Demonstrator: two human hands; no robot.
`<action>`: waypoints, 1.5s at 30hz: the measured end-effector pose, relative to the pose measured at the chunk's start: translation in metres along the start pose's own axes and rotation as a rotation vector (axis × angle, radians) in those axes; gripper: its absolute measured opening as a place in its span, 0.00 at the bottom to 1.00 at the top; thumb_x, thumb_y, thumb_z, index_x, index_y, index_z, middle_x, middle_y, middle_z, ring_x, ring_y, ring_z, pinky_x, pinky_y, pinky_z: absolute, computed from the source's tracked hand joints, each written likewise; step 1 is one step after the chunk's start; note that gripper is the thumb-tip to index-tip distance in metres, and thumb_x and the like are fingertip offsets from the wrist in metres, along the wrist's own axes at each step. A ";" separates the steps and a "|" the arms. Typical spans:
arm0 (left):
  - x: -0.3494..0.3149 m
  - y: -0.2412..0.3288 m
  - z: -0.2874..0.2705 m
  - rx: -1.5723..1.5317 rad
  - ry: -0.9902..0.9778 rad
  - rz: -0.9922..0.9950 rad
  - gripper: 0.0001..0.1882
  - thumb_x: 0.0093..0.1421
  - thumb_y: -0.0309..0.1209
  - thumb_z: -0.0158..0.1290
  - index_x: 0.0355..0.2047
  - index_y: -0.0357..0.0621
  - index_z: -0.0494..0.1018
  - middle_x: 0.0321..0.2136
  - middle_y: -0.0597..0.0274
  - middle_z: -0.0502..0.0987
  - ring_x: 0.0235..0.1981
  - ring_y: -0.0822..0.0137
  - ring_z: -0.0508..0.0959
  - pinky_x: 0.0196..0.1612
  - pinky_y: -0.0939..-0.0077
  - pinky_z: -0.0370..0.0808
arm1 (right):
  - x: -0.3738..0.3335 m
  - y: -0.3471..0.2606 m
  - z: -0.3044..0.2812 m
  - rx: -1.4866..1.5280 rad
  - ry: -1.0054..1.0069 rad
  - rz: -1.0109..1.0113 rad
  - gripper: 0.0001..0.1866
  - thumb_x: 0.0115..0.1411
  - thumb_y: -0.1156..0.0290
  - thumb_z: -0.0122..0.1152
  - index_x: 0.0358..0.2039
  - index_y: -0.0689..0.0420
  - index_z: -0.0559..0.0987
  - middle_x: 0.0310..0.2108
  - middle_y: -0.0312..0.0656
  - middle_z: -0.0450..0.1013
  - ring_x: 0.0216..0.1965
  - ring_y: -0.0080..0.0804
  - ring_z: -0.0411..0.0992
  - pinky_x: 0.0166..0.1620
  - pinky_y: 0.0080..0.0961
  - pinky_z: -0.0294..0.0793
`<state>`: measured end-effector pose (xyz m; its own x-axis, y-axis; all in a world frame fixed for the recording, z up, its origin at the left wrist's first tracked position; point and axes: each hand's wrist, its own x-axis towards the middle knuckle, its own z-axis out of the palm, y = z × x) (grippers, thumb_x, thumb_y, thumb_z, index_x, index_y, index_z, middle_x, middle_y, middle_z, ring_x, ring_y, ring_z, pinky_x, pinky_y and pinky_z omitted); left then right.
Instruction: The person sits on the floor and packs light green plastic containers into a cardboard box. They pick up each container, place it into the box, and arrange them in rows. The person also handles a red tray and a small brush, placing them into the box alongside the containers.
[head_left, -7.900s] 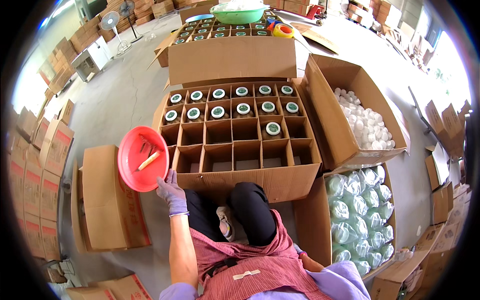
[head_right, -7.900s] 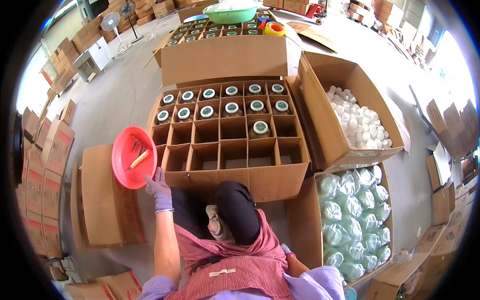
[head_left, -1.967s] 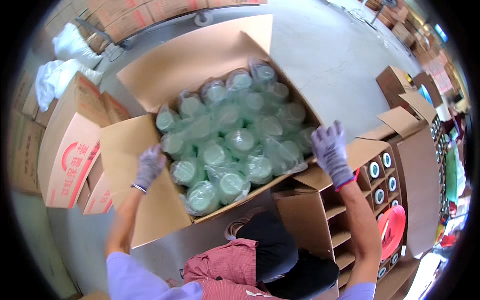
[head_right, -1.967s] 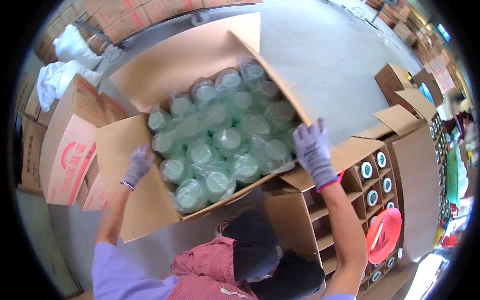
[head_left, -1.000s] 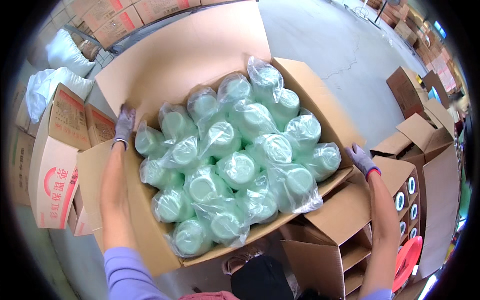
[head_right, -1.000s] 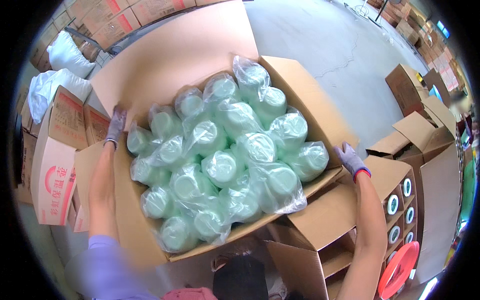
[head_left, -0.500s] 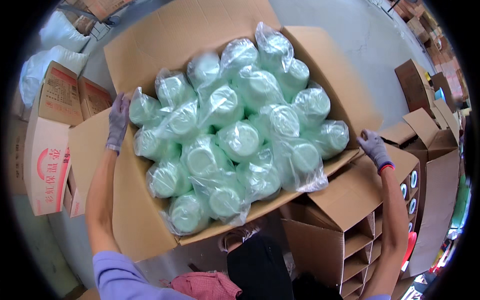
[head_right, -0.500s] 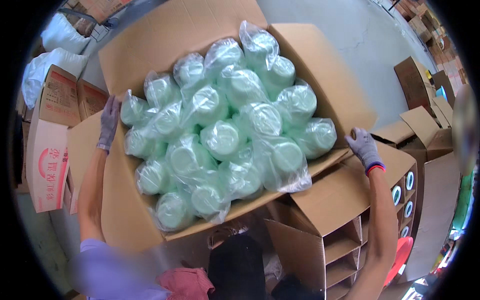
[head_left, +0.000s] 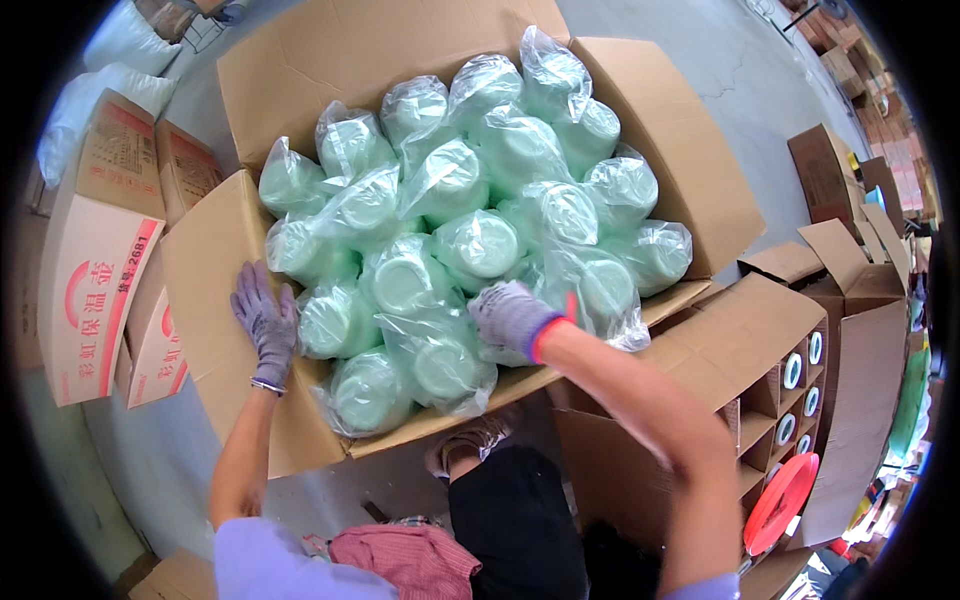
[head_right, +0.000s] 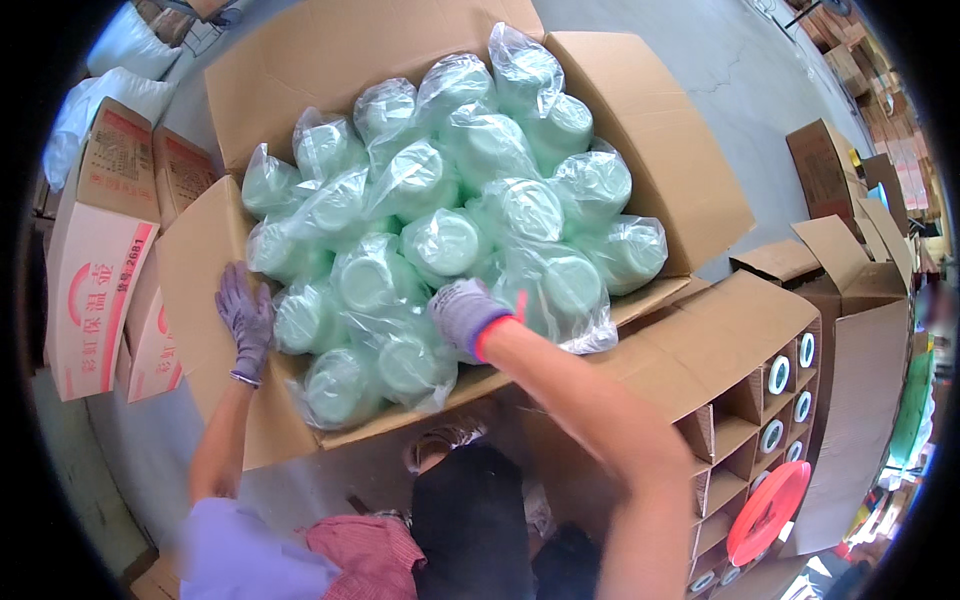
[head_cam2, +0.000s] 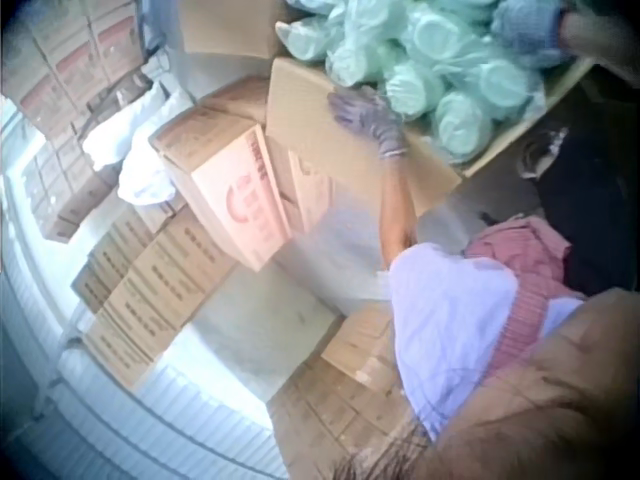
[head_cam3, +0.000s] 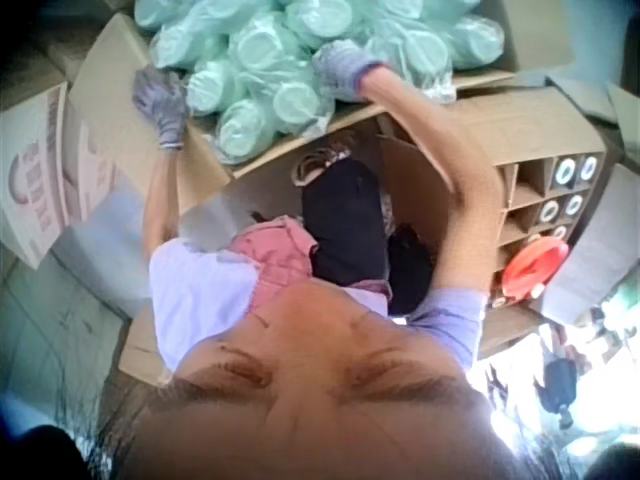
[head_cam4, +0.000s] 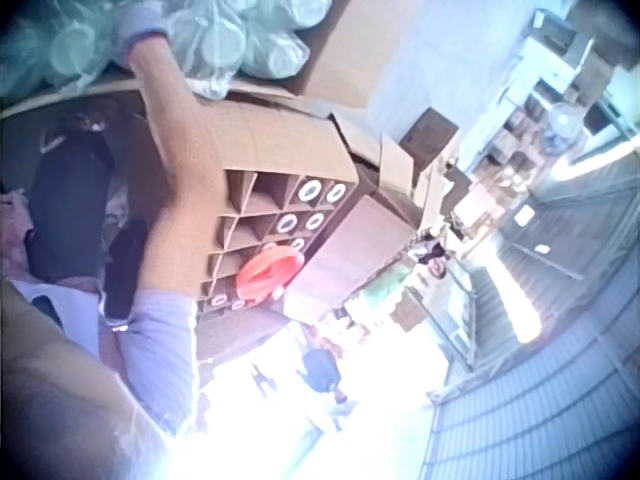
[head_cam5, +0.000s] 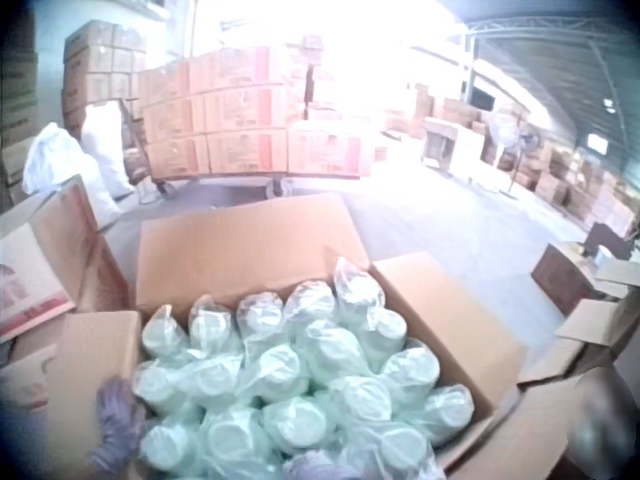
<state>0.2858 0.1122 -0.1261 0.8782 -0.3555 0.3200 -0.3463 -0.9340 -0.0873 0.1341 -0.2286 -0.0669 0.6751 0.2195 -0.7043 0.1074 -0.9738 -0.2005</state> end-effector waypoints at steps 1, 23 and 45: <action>0.003 0.003 0.000 0.019 -0.021 -0.001 0.32 0.59 0.42 0.48 0.62 0.48 0.56 0.62 0.51 0.57 0.64 0.54 0.55 0.63 0.48 0.48 | 0.016 -0.004 0.014 -0.053 0.082 0.049 0.12 0.57 0.67 0.53 0.39 0.53 0.80 0.44 0.44 0.74 0.42 0.39 0.74 0.45 0.37 0.70; 0.004 0.015 -0.035 -0.647 0.188 0.094 0.17 0.64 0.28 0.45 0.52 0.38 0.67 0.50 0.49 0.70 0.53 0.51 0.68 0.58 0.60 0.62 | 0.050 -0.028 0.033 -0.192 0.045 0.053 0.13 0.58 0.69 0.52 0.41 0.52 0.81 0.44 0.43 0.76 0.47 0.42 0.74 0.42 0.42 0.73; -0.002 0.012 -0.026 -0.584 0.199 0.037 0.16 0.61 0.36 0.49 0.46 0.40 0.70 0.44 0.51 0.73 0.48 0.50 0.71 0.54 0.58 0.65 | 0.078 -0.145 0.112 1.352 0.168 0.134 0.29 0.64 0.45 0.38 0.51 0.55 0.73 0.48 0.42 0.73 0.51 0.42 0.66 0.62 0.32 0.54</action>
<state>0.2713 0.1028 -0.1029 0.8034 -0.3212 0.5014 -0.5480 -0.7283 0.4115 0.0898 -0.0637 -0.1692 0.7136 0.0247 -0.7001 -0.6900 -0.1482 -0.7085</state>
